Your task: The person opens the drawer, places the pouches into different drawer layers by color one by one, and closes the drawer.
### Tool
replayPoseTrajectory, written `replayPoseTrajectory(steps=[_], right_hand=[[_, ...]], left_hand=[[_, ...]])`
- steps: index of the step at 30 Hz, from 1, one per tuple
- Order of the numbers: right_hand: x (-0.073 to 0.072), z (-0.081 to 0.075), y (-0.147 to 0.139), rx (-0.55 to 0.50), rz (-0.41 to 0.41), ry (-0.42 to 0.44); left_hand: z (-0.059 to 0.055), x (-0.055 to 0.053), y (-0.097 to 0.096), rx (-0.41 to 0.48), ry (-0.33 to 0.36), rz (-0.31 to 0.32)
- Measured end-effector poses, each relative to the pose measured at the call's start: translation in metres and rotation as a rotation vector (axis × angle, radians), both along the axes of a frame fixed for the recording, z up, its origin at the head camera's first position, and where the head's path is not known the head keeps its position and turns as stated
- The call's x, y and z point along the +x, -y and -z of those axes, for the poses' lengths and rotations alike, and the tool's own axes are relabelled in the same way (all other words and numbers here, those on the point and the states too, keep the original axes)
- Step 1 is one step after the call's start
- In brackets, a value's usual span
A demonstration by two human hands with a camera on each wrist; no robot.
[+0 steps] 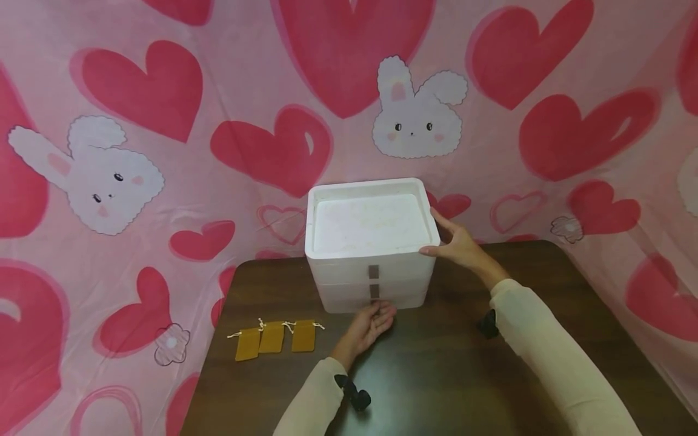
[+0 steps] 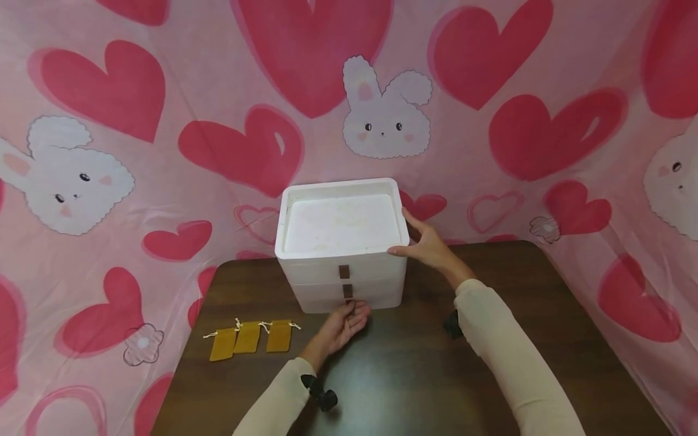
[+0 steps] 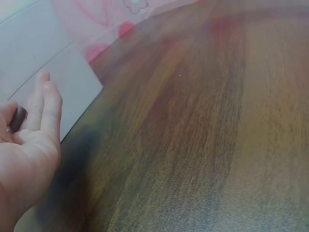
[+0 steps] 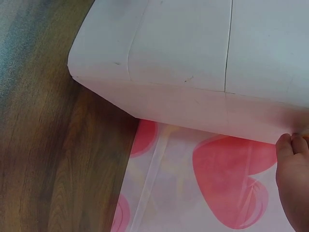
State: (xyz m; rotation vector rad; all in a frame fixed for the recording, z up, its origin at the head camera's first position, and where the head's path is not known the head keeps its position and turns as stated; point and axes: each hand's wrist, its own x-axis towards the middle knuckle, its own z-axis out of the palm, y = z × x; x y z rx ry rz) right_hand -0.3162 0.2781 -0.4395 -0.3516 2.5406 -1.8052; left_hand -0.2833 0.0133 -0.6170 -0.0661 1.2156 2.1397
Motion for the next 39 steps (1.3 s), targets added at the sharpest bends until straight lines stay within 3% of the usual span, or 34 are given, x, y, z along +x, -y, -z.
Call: replayPoseTrajectory(steps=[17,32,39], right_hand=[[-0.001,-0.001,0.001,0.027,0.012,-0.008],[0.001,-0.003,0.002,0.066,0.039,0.029],[0.001,-0.003,0.001,0.070,0.040,0.030]], left_hand=[[-0.002,0.017,0.006,0.043,0.048,0.055],[-0.002,0.054,0.008,0.032,0.084,0.018],[0.001,0.072,0.013,0.026,0.063,0.028]])
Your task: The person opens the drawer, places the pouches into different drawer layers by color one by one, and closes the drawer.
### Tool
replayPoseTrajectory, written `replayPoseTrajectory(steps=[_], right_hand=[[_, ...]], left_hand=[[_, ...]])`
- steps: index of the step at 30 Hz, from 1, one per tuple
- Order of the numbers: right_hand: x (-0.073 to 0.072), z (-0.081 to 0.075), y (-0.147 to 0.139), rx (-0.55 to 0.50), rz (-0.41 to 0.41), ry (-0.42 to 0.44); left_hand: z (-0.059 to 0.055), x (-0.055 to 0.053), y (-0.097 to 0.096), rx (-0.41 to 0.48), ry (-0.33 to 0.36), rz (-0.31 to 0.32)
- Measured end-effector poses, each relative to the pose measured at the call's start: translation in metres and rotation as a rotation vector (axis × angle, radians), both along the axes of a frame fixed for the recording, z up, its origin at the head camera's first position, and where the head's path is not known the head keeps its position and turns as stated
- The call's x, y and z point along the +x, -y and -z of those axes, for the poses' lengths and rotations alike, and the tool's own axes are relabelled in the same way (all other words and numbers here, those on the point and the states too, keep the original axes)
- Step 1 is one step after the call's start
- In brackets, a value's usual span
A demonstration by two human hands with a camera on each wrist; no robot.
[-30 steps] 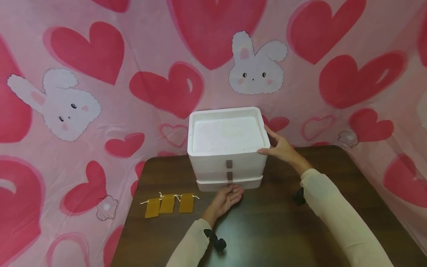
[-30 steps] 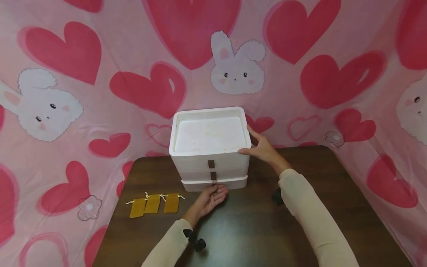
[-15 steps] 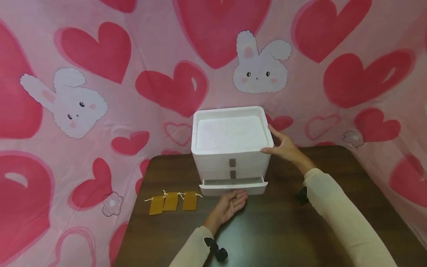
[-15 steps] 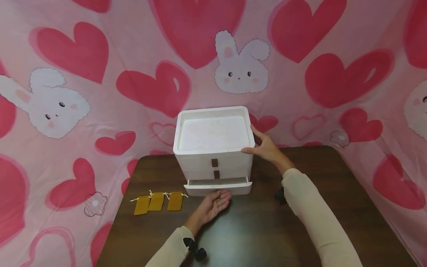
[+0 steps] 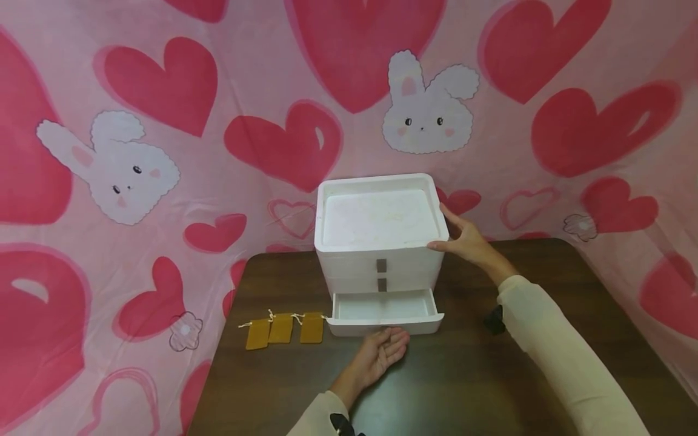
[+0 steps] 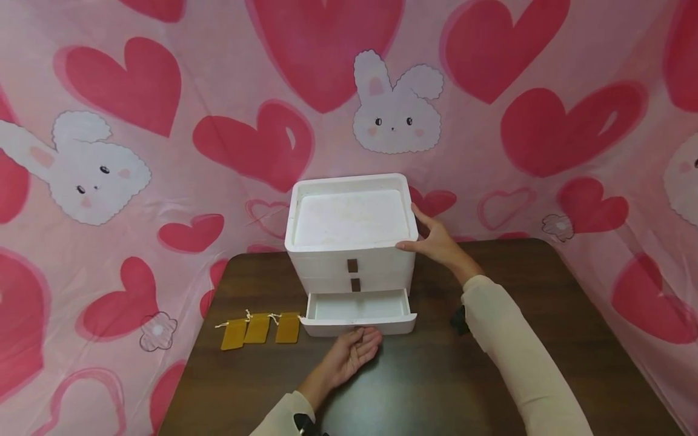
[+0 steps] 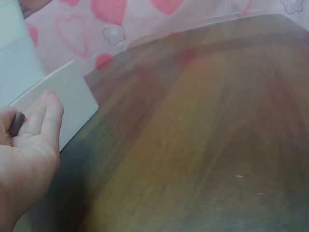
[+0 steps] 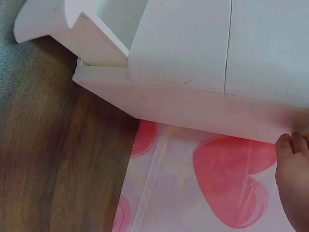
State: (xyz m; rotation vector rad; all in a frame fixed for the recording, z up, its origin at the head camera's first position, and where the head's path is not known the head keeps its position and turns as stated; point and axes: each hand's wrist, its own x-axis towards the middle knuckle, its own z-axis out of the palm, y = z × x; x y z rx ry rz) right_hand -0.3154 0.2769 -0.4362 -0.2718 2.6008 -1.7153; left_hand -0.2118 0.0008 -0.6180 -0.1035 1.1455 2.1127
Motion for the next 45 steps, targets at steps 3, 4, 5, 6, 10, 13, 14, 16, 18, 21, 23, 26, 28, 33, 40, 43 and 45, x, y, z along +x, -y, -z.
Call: replayPoseTrajectory(steps=[3,4,5,6,10,13,14,16,18,21,23,26,28,33,40,43,45], right_hand=[[0.000,-0.001,0.000,-0.002,0.000,-0.005],[0.001,-0.001,0.000,-0.001,-0.001,-0.007],[0.001,-0.001,-0.001,0.004,0.000,-0.008],[0.001,-0.001,-0.001,0.010,0.001,-0.010],[0.002,0.000,-0.001,0.011,-0.004,-0.012],[0.002,0.000,-0.001,-0.001,-0.011,-0.007],[0.002,0.000,-0.001,-0.004,-0.013,-0.005],[0.002,0.000,-0.001,-0.006,-0.013,-0.001],[0.001,-0.001,-0.002,-0.003,-0.013,0.003],[0.001,-0.001,-0.002,-0.006,-0.011,0.005],[0.001,-0.001,-0.002,-0.013,-0.012,0.006],[0.000,-0.001,-0.002,-0.009,-0.009,0.003],[0.001,-0.001,-0.002,-0.006,-0.008,0.000],[0.002,-0.001,-0.001,-0.007,-0.005,-0.006],[0.002,0.001,-0.002,-0.039,-0.016,-0.015],[0.001,0.002,-0.002,-0.049,-0.022,-0.019],[0.001,0.003,-0.001,-0.045,-0.023,-0.025]], left_hand=[[0.001,0.008,0.002,-0.008,0.003,0.003],[0.001,0.010,0.002,-0.011,0.003,0.006],[0.001,0.012,0.003,-0.013,0.005,0.009],[0.001,0.014,0.003,-0.016,0.013,0.009],[0.000,0.021,0.006,-0.022,0.022,0.015],[-0.001,0.026,0.009,-0.020,0.028,0.022],[-0.002,0.027,0.010,-0.019,0.030,0.026],[-0.002,0.030,0.011,-0.016,0.030,0.034],[-0.002,0.034,0.013,-0.015,0.028,0.045],[-0.002,0.039,0.014,-0.010,0.021,0.059],[-0.003,0.042,0.015,-0.006,0.015,0.060],[-0.005,0.044,0.015,-0.004,0.016,0.050],[-0.006,0.046,0.015,-0.008,0.018,0.043],[-0.007,0.048,0.013,-0.022,0.006,0.038],[-0.007,0.050,0.009,-0.029,-0.002,0.028],[-0.008,0.051,0.009,-0.041,0.003,0.017],[-0.009,0.052,0.009,-0.046,0.010,0.013]])
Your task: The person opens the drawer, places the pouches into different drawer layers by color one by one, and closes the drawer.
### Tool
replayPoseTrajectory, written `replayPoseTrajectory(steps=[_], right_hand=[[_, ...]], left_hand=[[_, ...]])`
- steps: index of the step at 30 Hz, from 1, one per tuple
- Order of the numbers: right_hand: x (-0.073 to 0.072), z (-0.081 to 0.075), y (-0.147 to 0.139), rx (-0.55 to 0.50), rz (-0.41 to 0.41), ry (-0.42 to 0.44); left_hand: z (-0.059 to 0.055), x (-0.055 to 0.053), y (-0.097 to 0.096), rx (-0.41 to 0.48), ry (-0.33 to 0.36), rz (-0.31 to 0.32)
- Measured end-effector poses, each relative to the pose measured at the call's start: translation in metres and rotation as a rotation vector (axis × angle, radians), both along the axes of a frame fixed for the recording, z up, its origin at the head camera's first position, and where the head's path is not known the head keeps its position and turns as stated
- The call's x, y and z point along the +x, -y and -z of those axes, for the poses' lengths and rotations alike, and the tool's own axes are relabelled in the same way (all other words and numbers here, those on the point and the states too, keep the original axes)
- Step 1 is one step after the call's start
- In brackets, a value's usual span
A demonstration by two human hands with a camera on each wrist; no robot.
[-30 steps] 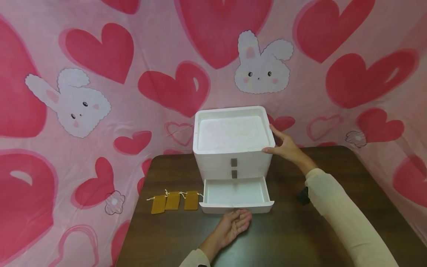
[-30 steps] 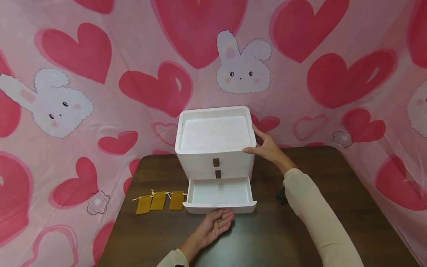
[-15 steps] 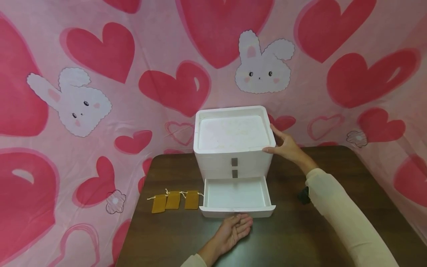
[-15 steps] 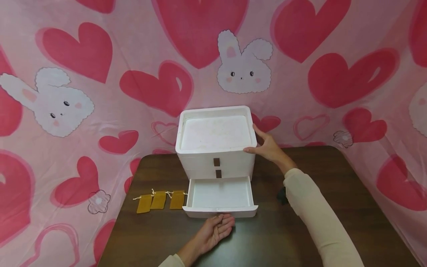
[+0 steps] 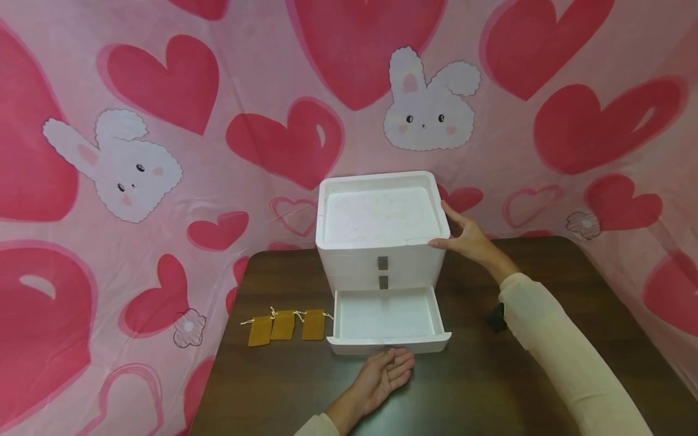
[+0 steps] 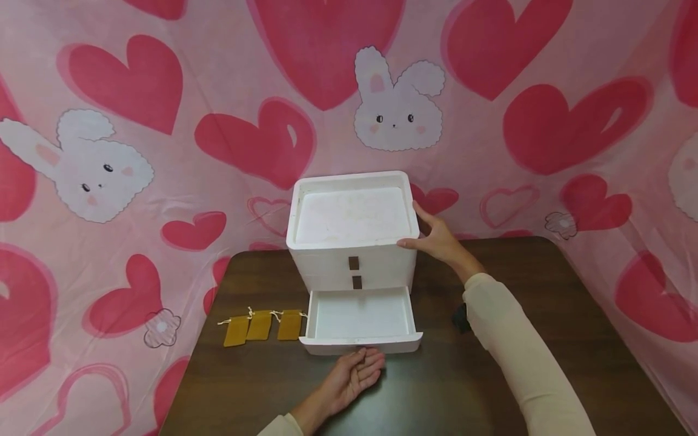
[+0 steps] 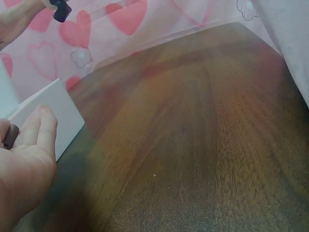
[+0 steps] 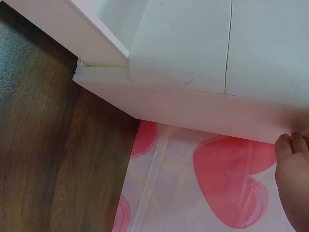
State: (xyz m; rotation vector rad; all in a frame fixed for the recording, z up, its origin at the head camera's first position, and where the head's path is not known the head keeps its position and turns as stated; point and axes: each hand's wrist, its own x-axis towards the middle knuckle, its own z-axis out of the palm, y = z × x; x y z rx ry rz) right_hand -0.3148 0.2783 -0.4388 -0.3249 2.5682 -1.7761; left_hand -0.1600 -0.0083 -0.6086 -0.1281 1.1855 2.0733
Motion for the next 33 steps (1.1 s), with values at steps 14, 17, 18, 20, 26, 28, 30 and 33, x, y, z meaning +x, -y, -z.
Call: replayPoseTrajectory(steps=[14,17,18,20,26,28,30,33], right_hand=[[0.000,0.000,0.001,0.010,0.010,0.010],[0.001,0.000,0.001,0.021,0.015,0.014],[0.001,-0.001,0.001,0.021,0.017,0.015],[0.001,-0.001,0.000,0.024,0.018,0.020],[0.003,-0.001,0.000,0.024,0.014,0.023],[0.003,-0.001,0.001,0.019,0.015,0.025],[0.003,-0.001,0.002,0.014,0.016,0.026],[0.003,-0.001,0.003,0.002,0.015,0.023]], left_hand=[[-0.011,0.011,0.013,-0.107,0.060,0.098],[-0.012,0.013,0.015,-0.115,0.064,0.098],[-0.013,0.014,0.015,-0.111,0.064,0.095],[-0.015,0.014,0.015,-0.103,0.067,0.085],[-0.033,0.007,0.017,-0.125,0.008,0.082],[-0.040,0.002,0.020,-0.162,-0.034,0.083],[-0.048,-0.005,0.024,-0.198,-0.081,0.073],[-0.057,-0.016,0.031,-0.249,-0.179,0.040]])
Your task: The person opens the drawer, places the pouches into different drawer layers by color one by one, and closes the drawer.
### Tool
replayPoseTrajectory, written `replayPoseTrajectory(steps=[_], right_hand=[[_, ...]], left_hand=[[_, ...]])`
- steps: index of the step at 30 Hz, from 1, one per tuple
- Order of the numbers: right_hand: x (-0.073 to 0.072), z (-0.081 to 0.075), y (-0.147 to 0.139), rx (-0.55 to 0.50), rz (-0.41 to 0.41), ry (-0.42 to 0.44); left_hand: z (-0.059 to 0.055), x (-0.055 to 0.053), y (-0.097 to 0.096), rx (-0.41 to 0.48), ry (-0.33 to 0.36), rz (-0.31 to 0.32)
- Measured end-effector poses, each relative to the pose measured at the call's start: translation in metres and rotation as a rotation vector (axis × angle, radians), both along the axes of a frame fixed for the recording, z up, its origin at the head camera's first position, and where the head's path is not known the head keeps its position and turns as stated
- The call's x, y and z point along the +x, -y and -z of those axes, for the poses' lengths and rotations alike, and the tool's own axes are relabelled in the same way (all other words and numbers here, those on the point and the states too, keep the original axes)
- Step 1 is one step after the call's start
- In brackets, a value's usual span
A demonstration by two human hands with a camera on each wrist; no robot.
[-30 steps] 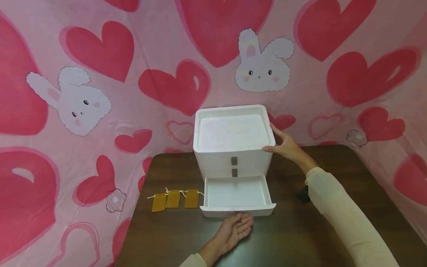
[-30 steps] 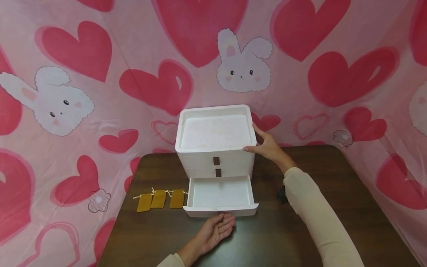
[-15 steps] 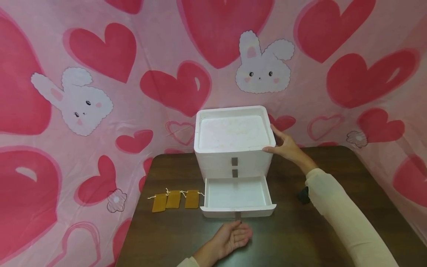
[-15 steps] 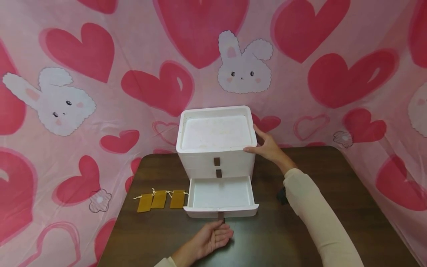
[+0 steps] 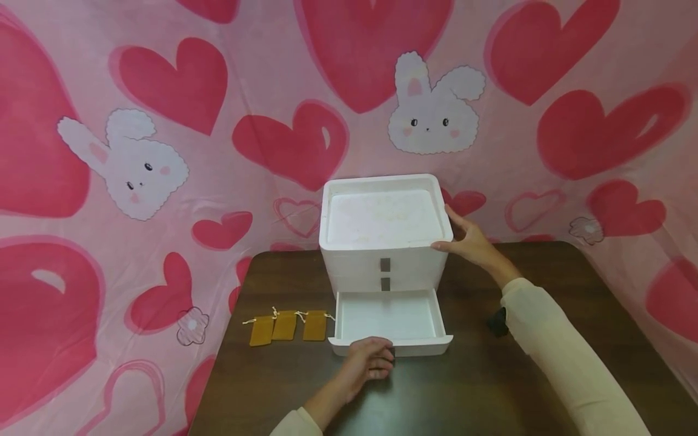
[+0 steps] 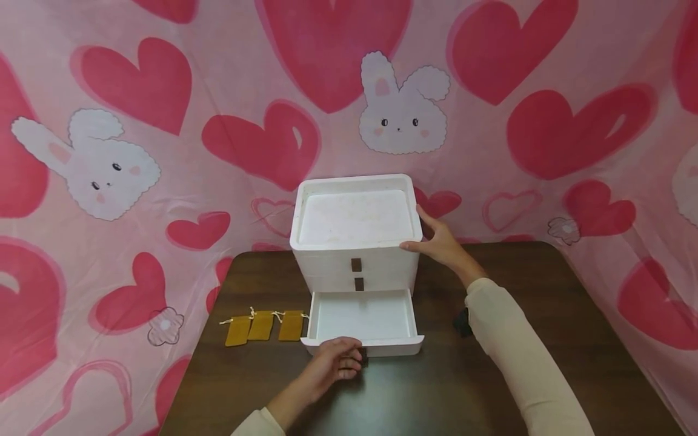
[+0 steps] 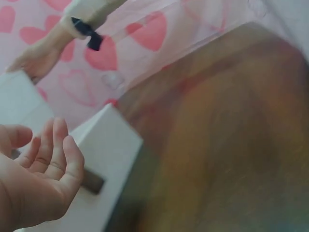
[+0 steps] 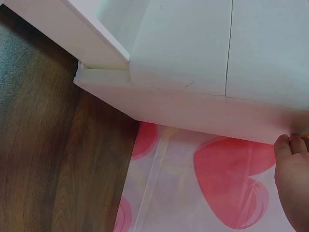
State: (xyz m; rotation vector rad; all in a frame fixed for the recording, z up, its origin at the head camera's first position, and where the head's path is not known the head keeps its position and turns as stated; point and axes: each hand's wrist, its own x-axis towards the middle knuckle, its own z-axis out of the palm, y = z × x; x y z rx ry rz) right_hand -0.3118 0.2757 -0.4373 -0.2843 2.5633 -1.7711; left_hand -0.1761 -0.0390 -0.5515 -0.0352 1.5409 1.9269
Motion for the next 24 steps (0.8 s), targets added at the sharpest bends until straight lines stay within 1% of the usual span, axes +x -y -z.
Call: replayPoseTrajectory(steps=[3,6,10,12,15,20,23,24], right_hand=[[0.000,0.000,0.000,-0.005,0.000,0.000],[0.000,0.000,0.000,-0.003,-0.005,0.002],[0.001,0.000,-0.001,0.007,-0.004,0.009],[0.001,0.000,-0.002,0.019,-0.001,0.015],[0.002,-0.001,-0.002,0.030,0.000,0.025],[0.001,-0.003,-0.001,0.029,-0.006,0.031],[0.001,-0.002,-0.001,0.025,-0.004,0.024],[0.001,-0.002,-0.001,0.015,-0.006,0.024]], left_hand=[[-0.007,-0.011,0.008,-0.062,-0.133,-0.029],[-0.011,-0.020,0.016,-0.140,-0.296,-0.060],[-0.017,-0.030,0.027,-0.215,-0.477,-0.094],[-0.020,-0.033,0.035,-0.275,-0.549,-0.103],[-0.025,-0.038,0.047,-0.413,-0.662,-0.124],[-0.033,-0.043,0.069,-0.675,-0.844,-0.177],[-0.034,-0.047,0.082,-0.814,-0.994,-0.169],[-0.034,-0.049,0.086,-0.854,-1.061,-0.164]])
